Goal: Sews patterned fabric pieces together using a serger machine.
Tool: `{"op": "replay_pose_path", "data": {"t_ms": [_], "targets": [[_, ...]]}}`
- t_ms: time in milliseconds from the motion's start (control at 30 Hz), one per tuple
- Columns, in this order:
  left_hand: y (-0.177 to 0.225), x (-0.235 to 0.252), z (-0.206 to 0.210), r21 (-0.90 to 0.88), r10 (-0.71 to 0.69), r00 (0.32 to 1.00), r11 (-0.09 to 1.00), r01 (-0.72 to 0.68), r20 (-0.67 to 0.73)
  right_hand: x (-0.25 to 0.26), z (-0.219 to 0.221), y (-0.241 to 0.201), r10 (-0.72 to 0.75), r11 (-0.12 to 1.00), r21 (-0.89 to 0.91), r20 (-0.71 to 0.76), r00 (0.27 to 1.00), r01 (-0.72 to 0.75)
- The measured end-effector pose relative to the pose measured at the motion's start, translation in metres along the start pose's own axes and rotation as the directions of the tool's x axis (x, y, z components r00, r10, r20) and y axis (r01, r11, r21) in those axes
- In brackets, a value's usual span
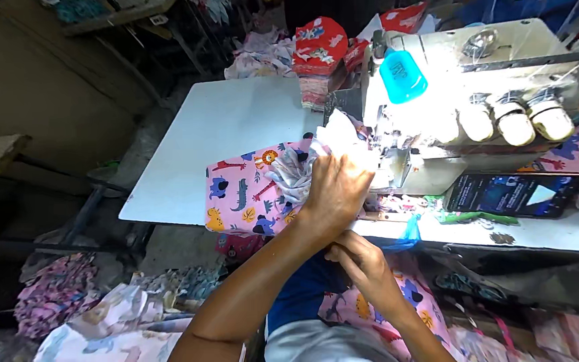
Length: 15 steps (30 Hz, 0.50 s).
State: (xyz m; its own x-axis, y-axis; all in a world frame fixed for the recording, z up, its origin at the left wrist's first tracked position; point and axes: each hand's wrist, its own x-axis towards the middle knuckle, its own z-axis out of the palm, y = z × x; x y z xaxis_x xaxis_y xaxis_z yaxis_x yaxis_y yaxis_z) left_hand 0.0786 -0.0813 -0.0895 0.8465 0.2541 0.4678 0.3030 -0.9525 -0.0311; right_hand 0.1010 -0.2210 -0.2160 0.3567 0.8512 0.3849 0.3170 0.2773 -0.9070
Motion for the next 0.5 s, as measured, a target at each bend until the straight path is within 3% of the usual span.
{"op": "replay_pose_path", "data": {"t_ms": [233, 500], "targets": [[-0.031, 0.024, 0.011, -0.019, -0.343, 0.929, 0.937, 0.349, 0.138, -0.009, -0.008, 0.001, 0.070, 0.997, -0.021, 0.002, 0.998, -0.070], [-0.032, -0.041, -0.020, -0.201, -0.309, 0.950, 0.929, 0.310, 0.037, 0.021, -0.028, -0.014, 0.036, 0.999, -0.023, -0.094, 0.995, -0.038]]}}
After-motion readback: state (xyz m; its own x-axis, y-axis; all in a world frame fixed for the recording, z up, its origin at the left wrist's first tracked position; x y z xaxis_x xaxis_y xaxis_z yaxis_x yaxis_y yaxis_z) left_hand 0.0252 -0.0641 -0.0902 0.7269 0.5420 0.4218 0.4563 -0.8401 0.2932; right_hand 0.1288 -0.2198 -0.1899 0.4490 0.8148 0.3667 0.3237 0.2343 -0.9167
